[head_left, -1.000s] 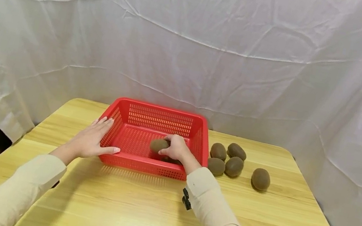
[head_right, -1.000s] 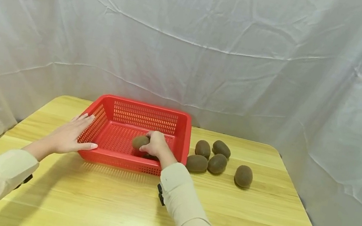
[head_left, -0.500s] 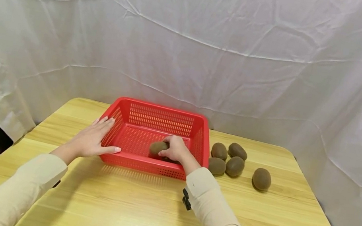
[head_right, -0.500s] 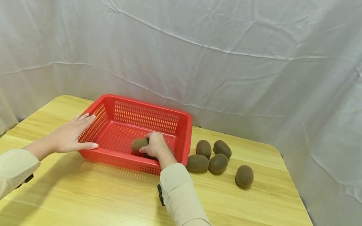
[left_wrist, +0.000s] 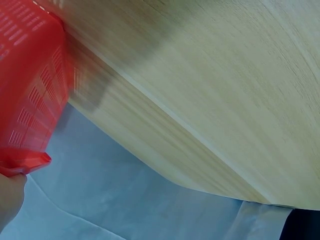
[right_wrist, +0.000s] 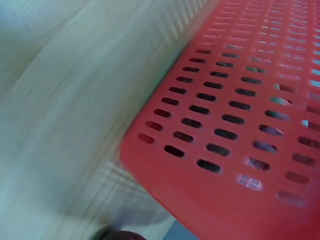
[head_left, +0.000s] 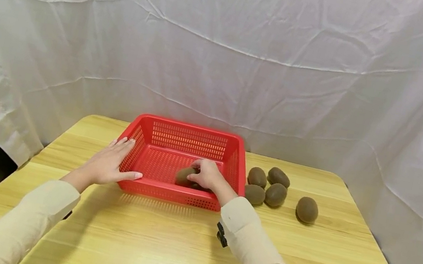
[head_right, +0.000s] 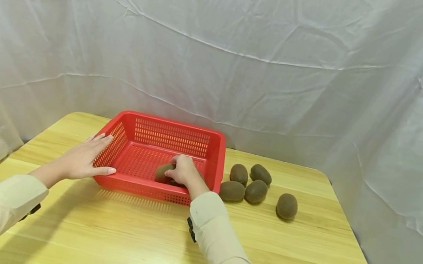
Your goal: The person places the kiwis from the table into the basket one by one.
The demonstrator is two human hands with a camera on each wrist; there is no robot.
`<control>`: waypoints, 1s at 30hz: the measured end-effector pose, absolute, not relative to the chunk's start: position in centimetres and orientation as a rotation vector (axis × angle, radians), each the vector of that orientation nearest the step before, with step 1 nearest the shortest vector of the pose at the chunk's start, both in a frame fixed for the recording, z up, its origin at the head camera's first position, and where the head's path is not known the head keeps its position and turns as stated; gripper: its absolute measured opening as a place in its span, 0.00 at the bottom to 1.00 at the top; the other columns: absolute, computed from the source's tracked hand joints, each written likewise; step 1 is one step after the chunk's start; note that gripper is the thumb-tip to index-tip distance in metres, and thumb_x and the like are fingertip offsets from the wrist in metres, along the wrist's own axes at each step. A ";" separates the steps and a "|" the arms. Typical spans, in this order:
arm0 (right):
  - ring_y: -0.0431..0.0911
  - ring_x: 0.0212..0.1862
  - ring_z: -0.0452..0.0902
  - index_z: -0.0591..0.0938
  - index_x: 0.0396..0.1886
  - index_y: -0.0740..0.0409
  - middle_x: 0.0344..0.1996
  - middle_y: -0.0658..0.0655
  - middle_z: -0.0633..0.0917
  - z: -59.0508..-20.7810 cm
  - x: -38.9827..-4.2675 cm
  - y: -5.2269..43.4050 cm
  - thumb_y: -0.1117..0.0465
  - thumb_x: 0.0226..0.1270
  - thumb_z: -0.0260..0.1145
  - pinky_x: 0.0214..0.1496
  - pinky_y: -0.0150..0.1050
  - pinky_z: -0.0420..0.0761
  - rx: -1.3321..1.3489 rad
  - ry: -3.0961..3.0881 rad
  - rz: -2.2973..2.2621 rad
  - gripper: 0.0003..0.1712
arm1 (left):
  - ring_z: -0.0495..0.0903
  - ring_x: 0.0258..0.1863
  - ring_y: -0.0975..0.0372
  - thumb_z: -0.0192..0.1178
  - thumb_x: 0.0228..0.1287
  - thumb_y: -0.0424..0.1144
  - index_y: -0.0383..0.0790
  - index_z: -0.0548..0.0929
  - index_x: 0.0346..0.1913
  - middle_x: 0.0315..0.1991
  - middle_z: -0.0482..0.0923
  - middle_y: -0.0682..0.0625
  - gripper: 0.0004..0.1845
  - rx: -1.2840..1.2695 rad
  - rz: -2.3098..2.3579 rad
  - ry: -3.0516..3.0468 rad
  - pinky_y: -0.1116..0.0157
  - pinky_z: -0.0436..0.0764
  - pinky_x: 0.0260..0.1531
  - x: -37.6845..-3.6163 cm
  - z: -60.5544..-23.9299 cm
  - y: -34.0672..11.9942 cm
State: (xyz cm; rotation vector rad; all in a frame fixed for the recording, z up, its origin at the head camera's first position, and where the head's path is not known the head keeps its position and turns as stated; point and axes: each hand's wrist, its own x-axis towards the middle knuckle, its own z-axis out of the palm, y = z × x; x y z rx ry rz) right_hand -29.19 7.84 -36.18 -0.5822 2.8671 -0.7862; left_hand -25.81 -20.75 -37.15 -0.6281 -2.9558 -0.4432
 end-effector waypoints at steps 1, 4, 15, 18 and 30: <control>0.51 0.53 0.78 0.78 0.53 0.66 0.50 0.61 0.82 -36.0 -29.1 8.0 0.62 0.59 0.67 0.56 0.43 0.77 -0.585 2.870 -0.810 0.22 | 0.46 0.71 0.41 0.53 0.55 0.66 0.25 0.50 0.70 0.71 0.50 0.33 0.54 -0.628 -0.445 -2.955 0.45 0.45 0.70 -25.8 -37.2 -20.7; 0.51 0.55 0.77 0.77 0.54 0.67 0.51 0.62 0.81 -35.5 -28.9 8.4 0.62 0.59 0.66 0.58 0.44 0.76 -0.578 2.879 -0.884 0.23 | 0.46 0.71 0.41 0.53 0.55 0.66 0.26 0.50 0.70 0.71 0.50 0.33 0.54 -0.626 -0.450 -2.958 0.45 0.45 0.70 -25.8 -37.2 -20.7; 0.52 0.50 0.80 0.79 0.51 0.65 0.48 0.63 0.83 -34.5 -28.5 11.0 0.62 0.61 0.64 0.51 0.44 0.80 -0.508 2.959 -1.168 0.19 | 0.46 0.72 0.42 0.54 0.55 0.66 0.26 0.50 0.70 0.71 0.50 0.33 0.54 -0.620 -0.455 -2.960 0.46 0.45 0.71 -25.9 -37.2 -20.7; 0.52 0.47 0.81 0.80 0.50 0.64 0.47 0.62 0.83 -34.3 -28.5 12.0 0.61 0.61 0.65 0.48 0.44 0.81 -0.462 3.008 -1.220 0.19 | 0.46 0.72 0.42 0.54 0.55 0.66 0.26 0.50 0.70 0.71 0.50 0.33 0.54 -0.620 -0.453 -2.959 0.46 0.45 0.71 -25.9 -37.2 -20.7; 0.55 0.49 0.78 0.78 0.52 0.64 0.49 0.64 0.82 -34.2 -28.2 15.6 0.60 0.61 0.63 0.52 0.48 0.79 -0.278 3.112 -1.304 0.20 | 0.46 0.72 0.41 0.54 0.55 0.66 0.26 0.49 0.70 0.71 0.49 0.33 0.54 -0.617 -0.450 -2.958 0.46 0.45 0.71 -25.9 -37.2 -20.7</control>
